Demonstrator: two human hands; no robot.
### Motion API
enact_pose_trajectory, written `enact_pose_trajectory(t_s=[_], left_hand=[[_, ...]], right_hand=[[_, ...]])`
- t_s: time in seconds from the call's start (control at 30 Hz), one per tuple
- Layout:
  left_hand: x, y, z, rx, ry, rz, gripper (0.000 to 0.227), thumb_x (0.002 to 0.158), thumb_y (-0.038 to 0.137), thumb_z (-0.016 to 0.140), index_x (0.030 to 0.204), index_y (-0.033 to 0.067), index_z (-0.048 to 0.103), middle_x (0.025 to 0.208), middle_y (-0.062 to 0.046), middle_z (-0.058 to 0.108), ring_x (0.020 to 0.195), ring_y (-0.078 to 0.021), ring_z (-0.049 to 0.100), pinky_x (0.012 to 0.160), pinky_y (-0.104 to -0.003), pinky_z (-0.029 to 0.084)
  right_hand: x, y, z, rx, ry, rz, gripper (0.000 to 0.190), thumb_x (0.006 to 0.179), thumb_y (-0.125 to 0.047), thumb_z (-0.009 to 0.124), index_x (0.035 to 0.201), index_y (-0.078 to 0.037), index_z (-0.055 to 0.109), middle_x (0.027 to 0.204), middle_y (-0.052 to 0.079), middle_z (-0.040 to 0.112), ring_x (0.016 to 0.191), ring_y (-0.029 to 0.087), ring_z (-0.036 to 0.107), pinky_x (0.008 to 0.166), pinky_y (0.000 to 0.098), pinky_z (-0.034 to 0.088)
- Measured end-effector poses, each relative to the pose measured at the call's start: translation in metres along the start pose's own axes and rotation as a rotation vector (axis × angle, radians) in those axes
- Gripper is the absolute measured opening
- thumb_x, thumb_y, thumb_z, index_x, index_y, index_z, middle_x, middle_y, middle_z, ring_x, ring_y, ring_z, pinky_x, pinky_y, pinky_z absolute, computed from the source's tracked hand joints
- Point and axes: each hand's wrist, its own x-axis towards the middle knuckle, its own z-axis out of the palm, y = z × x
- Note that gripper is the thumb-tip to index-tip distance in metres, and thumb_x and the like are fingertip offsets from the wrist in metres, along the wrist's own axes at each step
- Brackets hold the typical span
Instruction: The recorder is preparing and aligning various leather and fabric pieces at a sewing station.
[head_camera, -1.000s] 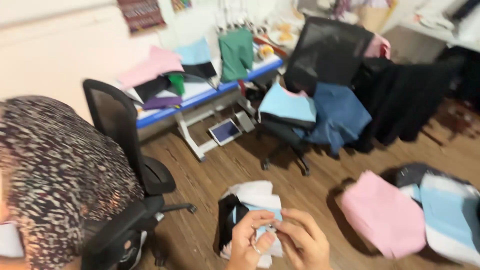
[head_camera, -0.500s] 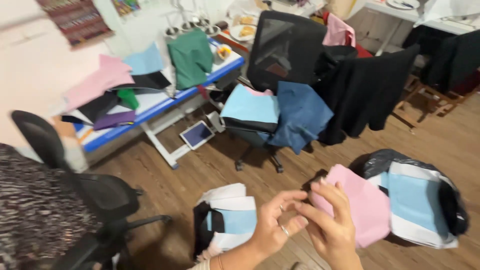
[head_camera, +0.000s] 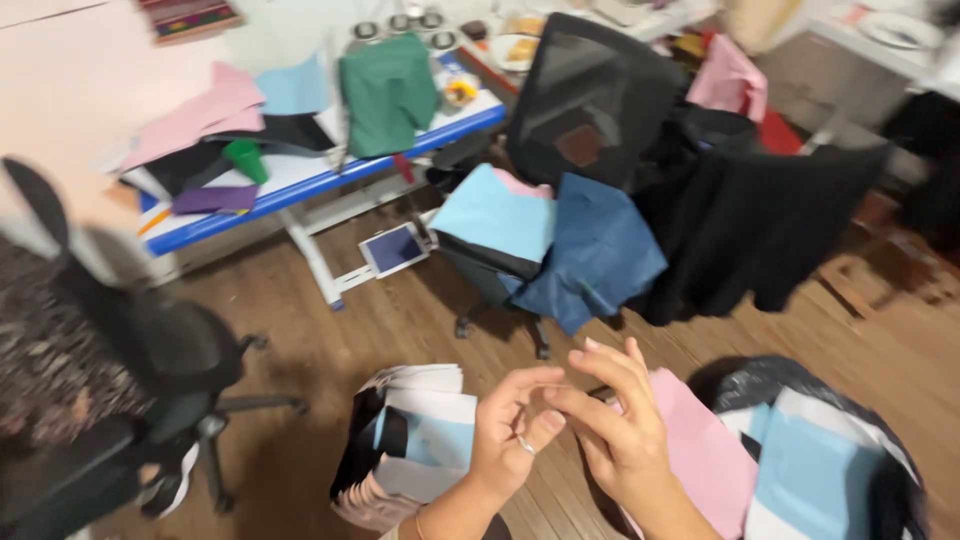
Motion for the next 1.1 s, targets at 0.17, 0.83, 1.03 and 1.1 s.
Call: enact_pose_trajectory(t_s=[0.17,0.83,1.03,1.1], left_hand=[[-0.002,0.025,-0.024,0.136,0.211,0.232,0.040,0.095,0.007,0.071,0.132,-0.0033,0.060,0.119,-0.006,0.067,0.108,-0.0125,0.062,0.093,-0.026,0.051],[-0.079,0.073,-0.033,0.742,1.019,0.710,0.036,0.091,0.008,0.079,0.123,-0.0037,0.067,0.103,-0.009,0.073,0.094,-0.0152,0.068,0.087,-0.028,0.055],[-0.080,0.052,-0.002,0.766,1.216,0.803,0.035,0.091,0.009,0.075,0.123,-0.0030,0.066,0.109,-0.009,0.071,0.101,-0.0176,0.071,0.092,-0.029,0.055],[-0.078,0.041,0.007,0.785,1.307,0.767,0.038,0.090,0.009,0.076,0.124,-0.0038,0.066,0.104,-0.010,0.075,0.098,-0.0158,0.069,0.088,-0.028,0.054]], right_hand=[[0.033,0.001,0.034,0.190,-0.158,-0.121,0.040,0.074,0.000,0.075,0.112,-0.013,0.077,0.136,0.013,0.062,0.134,0.038,0.057,0.120,0.0617,0.031],[0.089,-0.057,0.150,1.018,-0.517,-0.664,0.022,0.085,0.000,0.072,0.105,-0.011,0.072,0.130,0.010,0.063,0.126,0.035,0.064,0.120,0.0568,0.039],[0.094,-0.055,0.143,1.086,-0.692,-0.768,0.024,0.080,-0.002,0.073,0.103,-0.010,0.075,0.131,0.015,0.062,0.127,0.039,0.061,0.116,0.0575,0.038],[0.092,-0.047,0.142,1.103,-0.723,-0.805,0.026,0.076,-0.003,0.075,0.101,-0.011,0.076,0.126,0.012,0.065,0.124,0.037,0.062,0.115,0.0568,0.039]])
